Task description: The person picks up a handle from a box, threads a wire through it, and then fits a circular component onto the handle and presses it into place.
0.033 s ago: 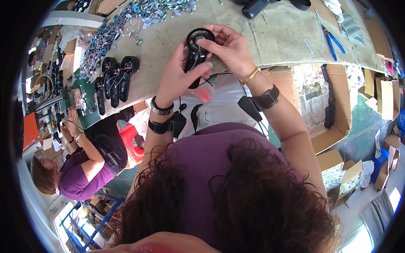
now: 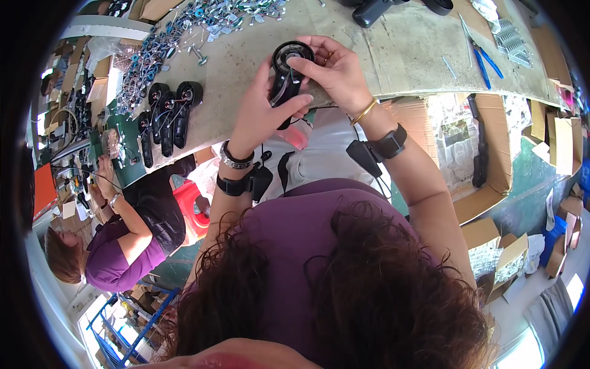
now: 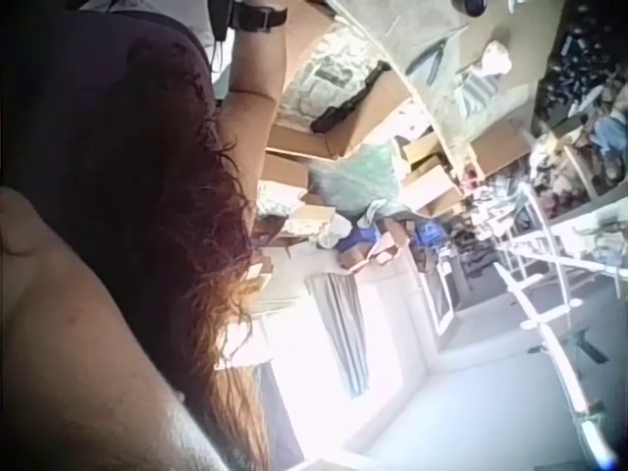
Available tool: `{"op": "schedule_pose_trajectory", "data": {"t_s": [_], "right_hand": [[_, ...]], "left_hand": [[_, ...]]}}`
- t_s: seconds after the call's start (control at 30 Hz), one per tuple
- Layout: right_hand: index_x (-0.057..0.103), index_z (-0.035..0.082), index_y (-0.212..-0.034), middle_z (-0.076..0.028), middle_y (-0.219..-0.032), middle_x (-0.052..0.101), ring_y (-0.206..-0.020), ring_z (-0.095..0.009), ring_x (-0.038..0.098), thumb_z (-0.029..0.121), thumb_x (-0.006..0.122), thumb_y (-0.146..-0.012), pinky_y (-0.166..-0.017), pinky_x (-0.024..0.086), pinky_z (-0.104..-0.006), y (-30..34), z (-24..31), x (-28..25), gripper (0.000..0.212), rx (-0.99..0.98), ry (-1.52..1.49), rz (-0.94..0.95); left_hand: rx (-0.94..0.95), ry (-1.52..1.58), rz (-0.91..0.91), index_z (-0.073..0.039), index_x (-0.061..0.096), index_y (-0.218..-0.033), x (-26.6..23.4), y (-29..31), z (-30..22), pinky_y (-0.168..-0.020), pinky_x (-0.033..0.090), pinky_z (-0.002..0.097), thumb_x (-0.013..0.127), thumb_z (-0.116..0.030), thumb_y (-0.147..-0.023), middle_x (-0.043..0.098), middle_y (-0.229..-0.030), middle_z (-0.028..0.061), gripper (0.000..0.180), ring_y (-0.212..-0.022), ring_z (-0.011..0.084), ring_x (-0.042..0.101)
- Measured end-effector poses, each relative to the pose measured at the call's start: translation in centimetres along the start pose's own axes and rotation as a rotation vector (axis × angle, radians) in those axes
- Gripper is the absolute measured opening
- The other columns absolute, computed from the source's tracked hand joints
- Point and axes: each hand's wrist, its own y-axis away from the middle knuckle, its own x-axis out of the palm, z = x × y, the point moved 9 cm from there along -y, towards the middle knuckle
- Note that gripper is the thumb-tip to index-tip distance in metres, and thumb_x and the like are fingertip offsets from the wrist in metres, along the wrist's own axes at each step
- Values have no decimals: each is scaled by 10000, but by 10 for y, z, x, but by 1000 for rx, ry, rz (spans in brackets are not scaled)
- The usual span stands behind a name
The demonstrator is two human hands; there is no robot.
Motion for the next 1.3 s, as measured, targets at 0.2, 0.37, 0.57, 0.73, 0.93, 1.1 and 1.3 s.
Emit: {"op": "schedule_pose_trajectory", "data": {"t_s": [0.2,0.37,0.57,0.73,0.93,1.1,1.3], "right_hand": [[591,-16,-1337,-46,-1153,690,-966,-90,643,42,732,-931,-783,531,-233,0,1,6,434,-11,13,16],[591,-12,-1345,-47,-1161,690,-977,-93,645,39,725,-936,-804,534,-241,1,1,6,434,-15,16,13],[588,-11,-1352,-47,-1155,692,-992,-98,648,34,716,-943,-822,540,-253,0,-2,2,431,53,-128,92],[574,-21,-1363,-60,-1166,682,-1017,-108,648,30,708,-947,-868,545,-261,4,1,4,440,8,25,40],[580,-10,-1358,-55,-1144,681,-1011,-105,650,26,714,-943,-893,549,-263,2,4,6,437,2,-102,94],[590,-4,-1347,-46,-1125,686,-1008,-110,654,29,728,-935,-891,555,-270,4,5,5,436,-27,-8,46],[592,-12,-1334,-61,-1138,686,-1028,-126,657,31,735,-932,-908,555,-276,3,2,4,429,-5,17,39]], "left_hand": [[63,-215,-126,-22,282,-1519,-2,4,-10,-740,567,395,744,-164,-867,700,-1033,201,811,-853,332,731],[176,-392,-194,-49,240,-1544,-1,7,-17,-754,560,460,716,-156,-878,690,-1043,242,825,-886,422,711],[166,-347,-123,-68,213,-1560,-2,6,-17,-766,560,466,703,-149,-883,681,-1062,266,840,-911,441,701],[101,-335,-137,-36,244,-1561,3,8,-16,-860,549,404,700,-141,-886,675,-1158,227,821,-1006,357,703],[164,-357,-158,-8,242,-1567,-1,6,-19,-908,541,385,704,-149,-882,663,-1217,217,838,-1072,333,699],[160,-412,-146,0,221,-1574,2,9,-20,-918,537,405,699,-147,-884,640,-1251,243,852,-1081,369,689],[188,-486,-161,-4,214,-1573,5,10,-19,-912,539,422,681,-139,-897,629,-1256,265,833,-1077,398,681]]}}
